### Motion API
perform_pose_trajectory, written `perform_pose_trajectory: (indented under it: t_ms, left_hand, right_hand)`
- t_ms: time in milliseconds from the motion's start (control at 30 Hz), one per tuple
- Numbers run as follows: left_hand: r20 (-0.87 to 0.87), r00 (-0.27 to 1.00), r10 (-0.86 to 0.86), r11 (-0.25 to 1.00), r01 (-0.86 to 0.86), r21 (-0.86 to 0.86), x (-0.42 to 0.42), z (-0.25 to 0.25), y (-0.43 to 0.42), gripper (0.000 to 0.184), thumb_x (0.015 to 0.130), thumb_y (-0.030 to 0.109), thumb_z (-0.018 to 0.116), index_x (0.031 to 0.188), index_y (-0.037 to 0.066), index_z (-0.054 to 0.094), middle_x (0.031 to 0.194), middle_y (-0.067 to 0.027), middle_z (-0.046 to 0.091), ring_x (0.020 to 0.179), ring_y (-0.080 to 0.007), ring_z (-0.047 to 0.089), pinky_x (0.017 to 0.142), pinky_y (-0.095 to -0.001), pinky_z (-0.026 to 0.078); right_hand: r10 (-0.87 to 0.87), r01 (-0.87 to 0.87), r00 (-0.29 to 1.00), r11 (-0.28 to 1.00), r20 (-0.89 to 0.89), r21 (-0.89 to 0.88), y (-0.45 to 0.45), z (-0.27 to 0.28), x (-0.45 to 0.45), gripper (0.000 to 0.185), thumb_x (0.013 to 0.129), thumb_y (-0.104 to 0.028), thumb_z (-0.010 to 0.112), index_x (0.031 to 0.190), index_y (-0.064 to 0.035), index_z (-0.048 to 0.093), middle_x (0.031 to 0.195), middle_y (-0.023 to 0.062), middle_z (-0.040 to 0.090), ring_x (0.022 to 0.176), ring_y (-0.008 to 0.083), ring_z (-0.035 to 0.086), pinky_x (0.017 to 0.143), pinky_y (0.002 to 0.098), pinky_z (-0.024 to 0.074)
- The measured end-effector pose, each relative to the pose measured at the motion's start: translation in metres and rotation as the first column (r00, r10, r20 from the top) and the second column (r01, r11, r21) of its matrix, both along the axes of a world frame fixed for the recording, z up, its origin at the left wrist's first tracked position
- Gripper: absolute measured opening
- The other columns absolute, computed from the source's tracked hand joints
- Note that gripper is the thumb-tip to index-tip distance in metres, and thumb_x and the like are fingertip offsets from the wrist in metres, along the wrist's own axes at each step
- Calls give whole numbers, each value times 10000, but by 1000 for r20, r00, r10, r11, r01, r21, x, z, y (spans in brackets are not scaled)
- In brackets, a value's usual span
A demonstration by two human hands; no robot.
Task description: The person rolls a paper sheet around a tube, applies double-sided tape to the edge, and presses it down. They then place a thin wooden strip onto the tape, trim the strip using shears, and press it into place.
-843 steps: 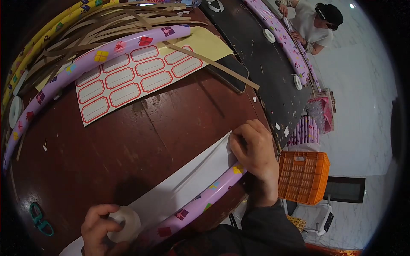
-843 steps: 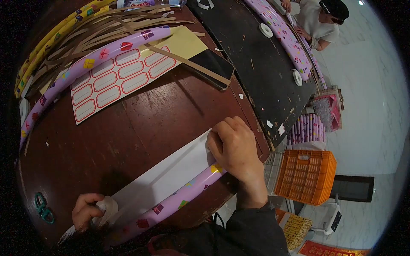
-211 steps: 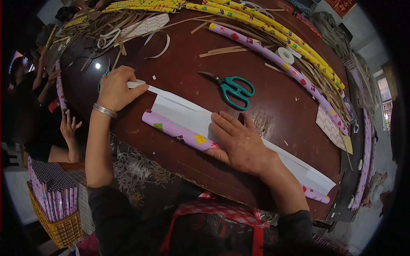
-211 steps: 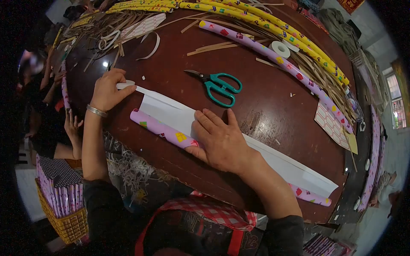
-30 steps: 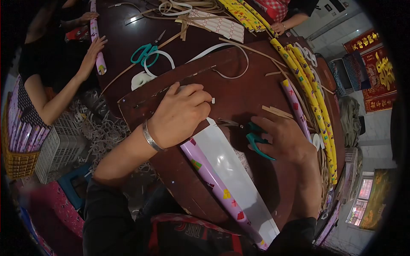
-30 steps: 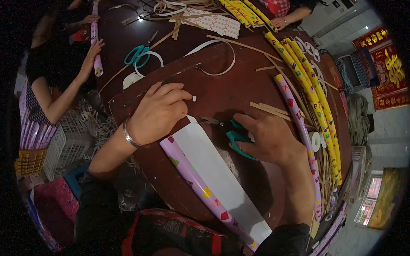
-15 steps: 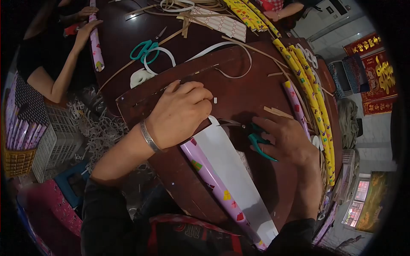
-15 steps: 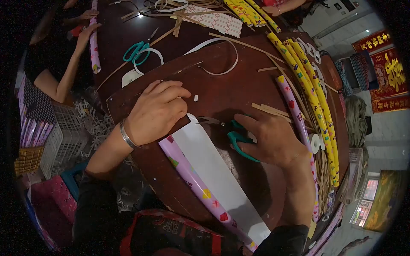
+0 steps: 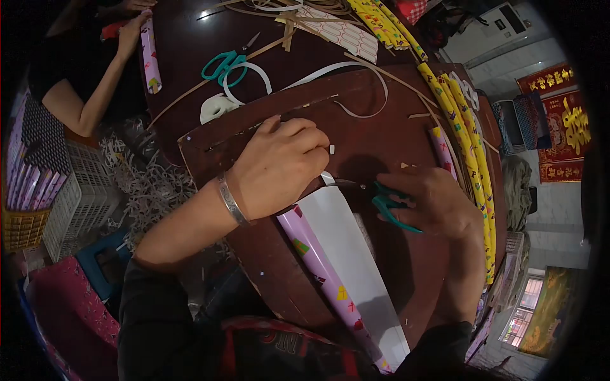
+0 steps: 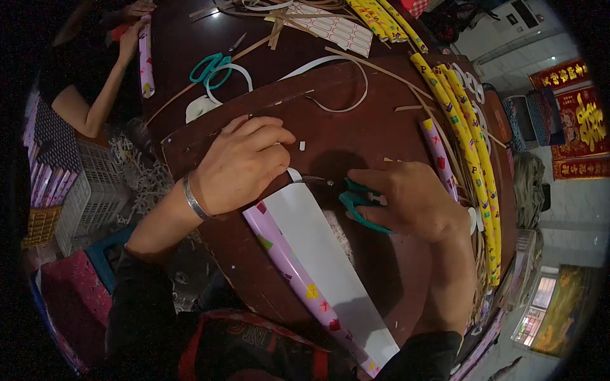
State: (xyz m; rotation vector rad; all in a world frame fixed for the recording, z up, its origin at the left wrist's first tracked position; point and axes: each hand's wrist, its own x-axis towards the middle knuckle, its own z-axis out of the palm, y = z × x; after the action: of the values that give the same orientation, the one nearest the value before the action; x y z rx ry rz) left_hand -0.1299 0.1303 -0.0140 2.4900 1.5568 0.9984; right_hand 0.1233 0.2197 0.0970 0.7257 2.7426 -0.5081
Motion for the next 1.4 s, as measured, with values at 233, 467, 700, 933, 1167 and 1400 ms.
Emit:
perform_pose_trajectory:
  t_ms: [233, 467, 700, 933, 1167, 1400]
  left_hand:
    - [15, 1000, -11, 1000, 11, -4, -1, -1, 1, 51, 811, 128, 691, 816, 90, 658, 1121, -20, 621, 1165, -249, 545, 988, -465, 424]
    - [-1, 1000, -4, 1000, 4, -3, 0, -3, 1, 48, 814, 133, 682, 809, 91, 660, 1117, -23, 625, 1168, -240, 542, 979, -454, 421]
    - [-16, 1000, 9, 1000, -9, 7, 1, -3, 0, 44, 815, 136, 680, 809, 94, 667, 1112, -23, 629, 1167, -237, 544, 969, -448, 422]
    - [-2, 1000, -11, 1000, 11, -28, 0, -3, 1, 157, 816, 115, 598, 936, 90, 696, 1102, -2, 615, 1168, -212, 532, 1004, -528, 427]
    - [-2, 1000, 10, 1000, -10, 3, 1, -3, 1, 45, 819, 141, 659, 800, 100, 665, 1102, -22, 631, 1160, -236, 551, 973, -458, 426]
    - [-4, 1000, 15, 1000, -15, 8, 1, -4, 1, 59, 829, 149, 641, 800, 103, 664, 1099, -19, 631, 1162, -233, 550, 988, -462, 415]
  right_hand:
    - [-14, 15, 1000, 999, 11, -46, 2, -2, 1, 506, 734, -221, 746, 1207, -70, 647, 971, 189, 645, 918, 382, 624, 783, 452, 505]
    - [-56, 67, 997, 976, 61, -209, 16, 1, -4, 465, 762, -229, 737, 1179, -36, 666, 1023, 187, 689, 930, 371, 649, 824, 428, 506]
    - [-74, 123, 986, 923, 148, -364, 32, 4, -19, 466, 805, -296, 755, 1142, 13, 667, 1012, 191, 702, 930, 356, 670, 819, 401, 514]
    - [-95, 138, 988, 907, 124, -399, 31, -2, -12, 492, 779, -273, 822, 1183, -32, 675, 989, 125, 727, 917, 237, 698, 821, 330, 523]
    - [-139, 181, 982, 876, 125, -446, 29, -1, -12, 457, 808, -254, 774, 1156, 20, 660, 1003, 174, 705, 947, 277, 681, 836, 347, 512]
    - [-120, 146, 989, 893, 89, -426, 32, -7, -3, 470, 804, -251, 788, 1167, 18, 660, 1041, 184, 702, 982, 284, 680, 853, 355, 513]
